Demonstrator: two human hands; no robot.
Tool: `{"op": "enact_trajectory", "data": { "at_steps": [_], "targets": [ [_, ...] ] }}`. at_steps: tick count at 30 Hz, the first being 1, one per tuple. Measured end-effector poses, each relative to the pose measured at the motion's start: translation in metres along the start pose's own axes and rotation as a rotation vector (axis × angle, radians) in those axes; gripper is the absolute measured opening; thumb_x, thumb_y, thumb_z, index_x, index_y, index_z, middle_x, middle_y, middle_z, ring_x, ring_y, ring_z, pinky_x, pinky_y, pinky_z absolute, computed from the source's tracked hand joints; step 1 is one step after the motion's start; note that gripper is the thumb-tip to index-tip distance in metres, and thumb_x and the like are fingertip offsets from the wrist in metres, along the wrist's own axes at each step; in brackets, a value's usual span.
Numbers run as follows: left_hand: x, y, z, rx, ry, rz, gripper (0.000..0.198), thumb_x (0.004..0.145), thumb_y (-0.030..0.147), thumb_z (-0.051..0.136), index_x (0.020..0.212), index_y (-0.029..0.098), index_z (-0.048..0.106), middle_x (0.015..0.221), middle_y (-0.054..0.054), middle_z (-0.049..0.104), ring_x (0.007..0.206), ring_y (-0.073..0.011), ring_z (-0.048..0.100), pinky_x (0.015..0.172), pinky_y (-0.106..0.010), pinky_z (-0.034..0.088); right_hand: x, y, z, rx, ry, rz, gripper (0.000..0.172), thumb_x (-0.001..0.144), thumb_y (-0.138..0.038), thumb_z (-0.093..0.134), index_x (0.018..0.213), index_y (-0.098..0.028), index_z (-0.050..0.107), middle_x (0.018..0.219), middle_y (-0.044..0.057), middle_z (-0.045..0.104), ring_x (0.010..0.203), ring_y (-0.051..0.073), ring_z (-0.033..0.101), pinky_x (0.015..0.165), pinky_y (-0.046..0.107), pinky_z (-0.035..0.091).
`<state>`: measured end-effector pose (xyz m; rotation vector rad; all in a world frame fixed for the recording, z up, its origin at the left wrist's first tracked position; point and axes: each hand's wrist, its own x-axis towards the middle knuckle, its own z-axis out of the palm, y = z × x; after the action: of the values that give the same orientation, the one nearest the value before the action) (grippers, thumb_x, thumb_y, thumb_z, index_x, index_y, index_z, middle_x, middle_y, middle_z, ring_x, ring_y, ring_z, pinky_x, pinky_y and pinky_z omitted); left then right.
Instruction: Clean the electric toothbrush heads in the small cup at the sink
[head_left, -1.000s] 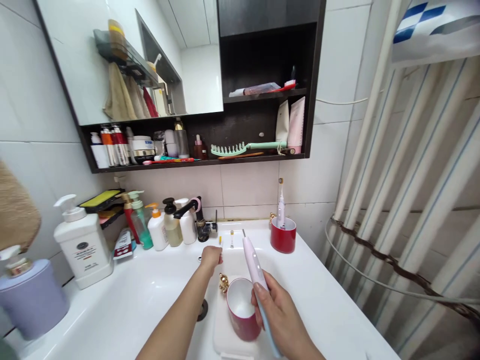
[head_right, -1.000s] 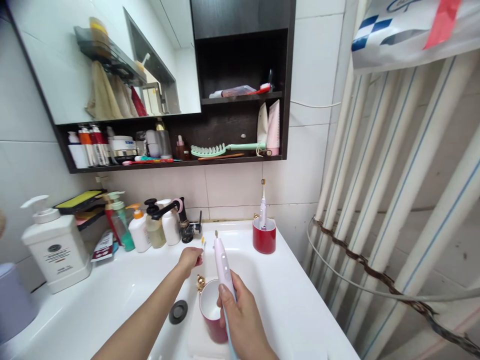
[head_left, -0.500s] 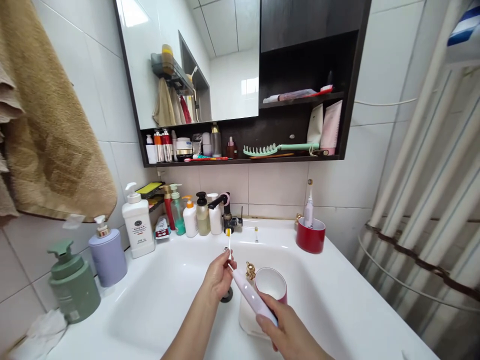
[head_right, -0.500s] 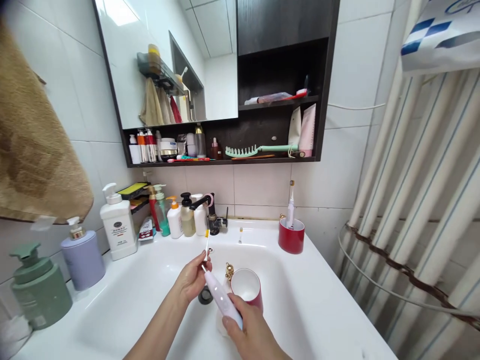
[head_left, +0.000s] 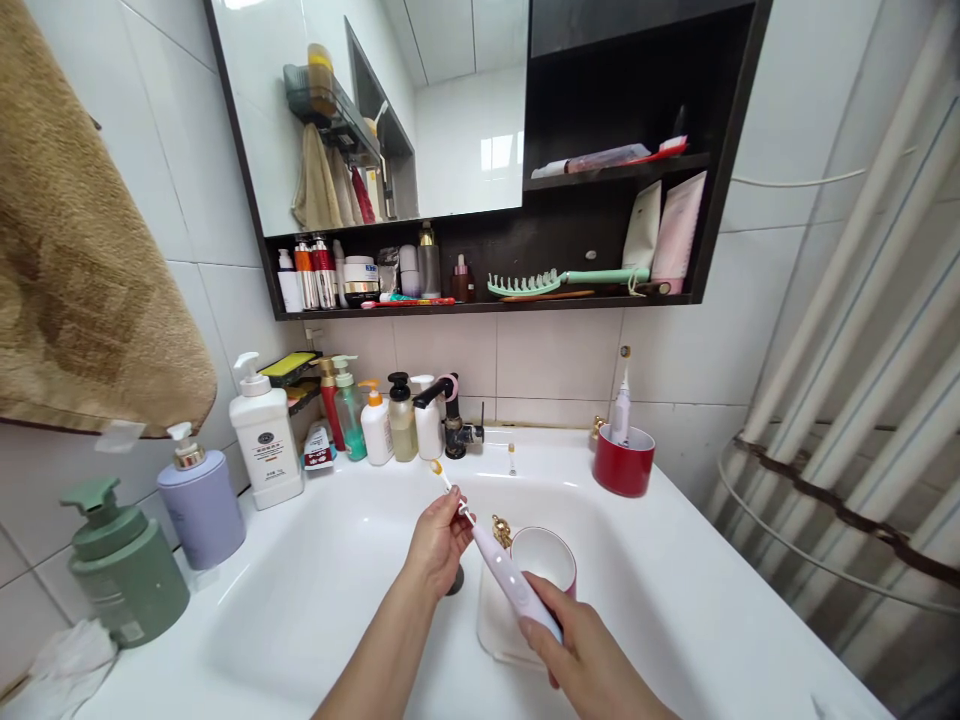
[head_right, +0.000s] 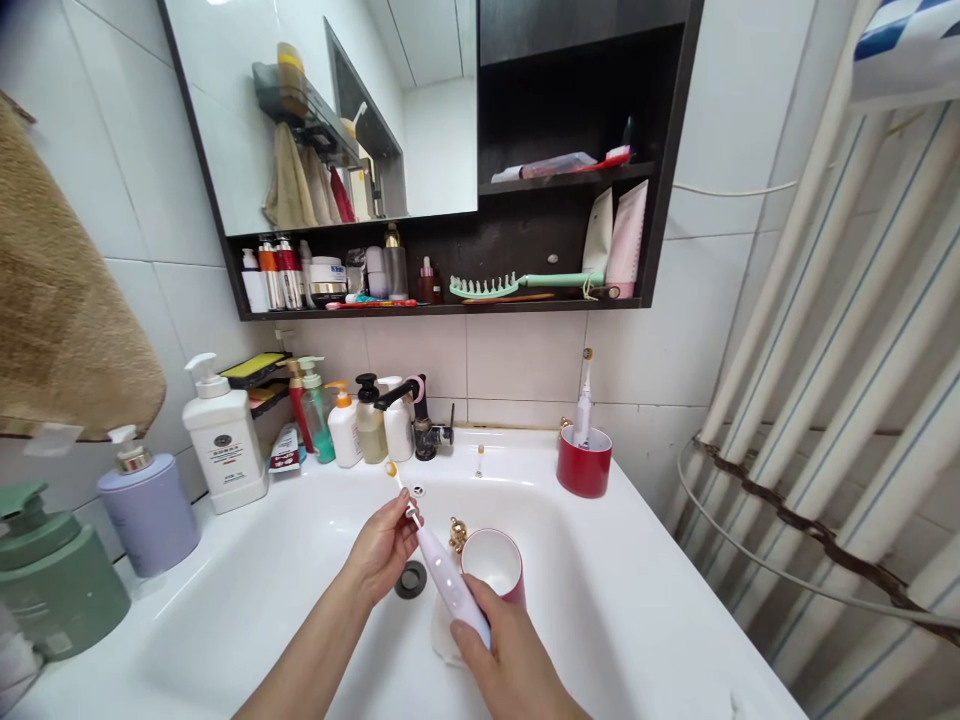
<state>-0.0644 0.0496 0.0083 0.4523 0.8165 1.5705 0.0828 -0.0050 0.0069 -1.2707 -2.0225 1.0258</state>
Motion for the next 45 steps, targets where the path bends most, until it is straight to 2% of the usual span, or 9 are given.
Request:
{"op": "enact_trajectory", "data": {
  "at_steps": [4,12,21,31,36,45],
  "targets": [
    [-0.001,-0.001,-0.002,0.034,-0.007,0.027,0.021,0.057,0.028,0.056,0.051,0.013,0.043,0.044,0.004,0.045,0.041,-0.0038,0.043,0.042,-0.015,0.037,0.0,0.002,-0.001,0.012,-0.007,-0.007,0.039,0.069,-0.032,0.033,0.104,-0.015,0.041,0.047,-0.003,0.045,0.046,0.012,0.044,0.055,0.024,0.036],
    [-0.001,-0.005,0.0,0.059,-0.015,0.077,0.023,0.054,0.031,0.058,0.053,0.014,0.042,0.046,0.006,0.043,0.043,-0.0023,0.041,0.044,-0.014,0.036,0.001,0.007,0.001,0.104,-0.028,-0.007,0.037,0.068,-0.034,0.036,0.101,-0.017,0.042,0.051,-0.002,0.045,0.044,0.01,0.041,0.049,0.022,0.035],
    [-0.002,-0.007,0.002,0.071,-0.011,0.112,0.024,0.055,0.032,0.057,0.055,0.015,0.041,0.047,0.006,0.043,0.043,-0.0022,0.042,0.044,-0.014,0.034,0.003,0.011,0.005,0.277,-0.122,-0.018,0.033,0.07,-0.033,0.035,0.098,-0.016,0.042,0.058,-0.003,0.042,0.04,0.006,0.038,0.043,0.02,0.034],
    [-0.006,-0.005,0.005,0.146,-0.01,0.109,0.025,0.053,0.03,0.058,0.051,0.014,0.039,0.043,0.006,0.044,0.043,-0.0042,0.046,0.046,-0.016,0.036,0.002,0.005,0.007,0.279,-0.086,0.012,0.034,0.069,-0.032,0.036,0.098,-0.014,0.042,0.056,-0.003,0.039,0.039,0.005,0.035,0.041,0.02,0.033],
    [-0.012,-0.01,0.009,0.178,-0.064,0.067,0.024,0.054,0.03,0.057,0.051,0.014,0.04,0.041,0.004,0.048,0.044,-0.0082,0.05,0.047,-0.019,0.038,0.001,0.006,0.01,0.279,-0.038,0.029,0.038,0.069,-0.033,0.036,0.102,-0.015,0.039,0.056,-0.003,0.04,0.039,0.005,0.036,0.041,0.02,0.033],
    [-0.02,-0.008,0.017,0.167,-0.144,0.075,0.023,0.056,0.033,0.055,0.054,0.014,0.042,0.046,0.003,0.051,0.047,-0.009,0.051,0.049,-0.02,0.038,0.0,0.004,0.014,0.378,-0.017,-0.036,0.043,0.068,-0.04,0.036,0.102,-0.014,0.04,0.054,-0.004,0.038,0.039,0.006,0.034,0.039,0.02,0.032]
  ]
}}
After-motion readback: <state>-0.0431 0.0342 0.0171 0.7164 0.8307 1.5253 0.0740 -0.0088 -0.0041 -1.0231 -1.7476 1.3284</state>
